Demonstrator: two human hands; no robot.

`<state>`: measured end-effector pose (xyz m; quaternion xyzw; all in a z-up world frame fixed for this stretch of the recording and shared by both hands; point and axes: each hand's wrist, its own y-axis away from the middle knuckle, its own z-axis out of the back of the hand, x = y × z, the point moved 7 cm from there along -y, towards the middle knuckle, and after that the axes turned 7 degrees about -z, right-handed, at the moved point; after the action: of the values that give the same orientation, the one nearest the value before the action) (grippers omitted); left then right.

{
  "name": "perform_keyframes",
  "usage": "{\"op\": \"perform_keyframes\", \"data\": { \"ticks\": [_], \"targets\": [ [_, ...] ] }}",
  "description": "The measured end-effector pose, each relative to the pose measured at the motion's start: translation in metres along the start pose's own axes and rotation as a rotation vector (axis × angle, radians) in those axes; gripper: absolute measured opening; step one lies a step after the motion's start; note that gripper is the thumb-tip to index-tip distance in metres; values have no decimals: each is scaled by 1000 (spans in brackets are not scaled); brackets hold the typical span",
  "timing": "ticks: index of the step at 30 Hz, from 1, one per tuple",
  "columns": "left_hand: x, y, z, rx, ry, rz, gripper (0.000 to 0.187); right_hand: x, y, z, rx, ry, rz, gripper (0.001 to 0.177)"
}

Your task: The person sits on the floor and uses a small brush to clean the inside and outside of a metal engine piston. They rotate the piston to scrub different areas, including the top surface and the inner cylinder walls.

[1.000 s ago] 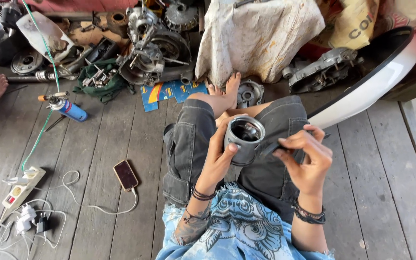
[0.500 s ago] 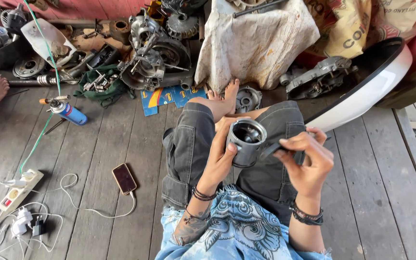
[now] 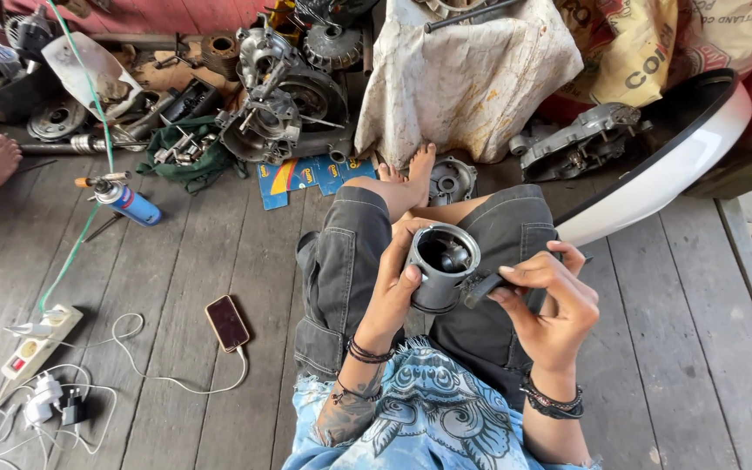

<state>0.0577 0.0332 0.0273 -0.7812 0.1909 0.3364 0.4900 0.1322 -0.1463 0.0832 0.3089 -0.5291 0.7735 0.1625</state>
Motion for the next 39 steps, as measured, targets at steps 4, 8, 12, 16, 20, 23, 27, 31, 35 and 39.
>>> {"op": "perform_keyframes", "data": {
  "ticks": [4, 8, 12, 16, 20, 23, 27, 31, 35, 39],
  "targets": [
    [-8, -1, 2, -13, -21, -23, 71, -16, -3, 7, -30, 56, 0, 20],
    [-8, -4, -7, -28, -13, -4, 72, -4, -1, 3, -20, 15, 1, 21],
    [2, 1, -2, -14, 31, -4, 71, -20, -1, 14, -23, 24, -3, 21],
    [3, 1, -4, 1, 33, 24, 70, -8, 0, 7, -31, 8, -3, 21],
    [-3, 3, 3, 3, 16, 0, 72, -14, 1, 6, -38, 19, -6, 25],
    [5, 5, 4, -3, 16, -7, 70, -21, 6, 3, -51, 19, -10, 25],
    [3, 4, 3, -10, -35, -12, 67, -17, 17, -11, -27, -68, -22, 29],
    [-6, 0, -2, -66, -47, -17, 68, -6, 6, -5, -50, -41, -80, 24],
    [-15, -3, -3, -115, -171, -44, 70, 0, 16, -20, 0, -44, -102, 25],
    [-15, 4, -2, -187, -209, -46, 68, -19, 8, -15, -56, 20, -104, 27]
  ]
}}
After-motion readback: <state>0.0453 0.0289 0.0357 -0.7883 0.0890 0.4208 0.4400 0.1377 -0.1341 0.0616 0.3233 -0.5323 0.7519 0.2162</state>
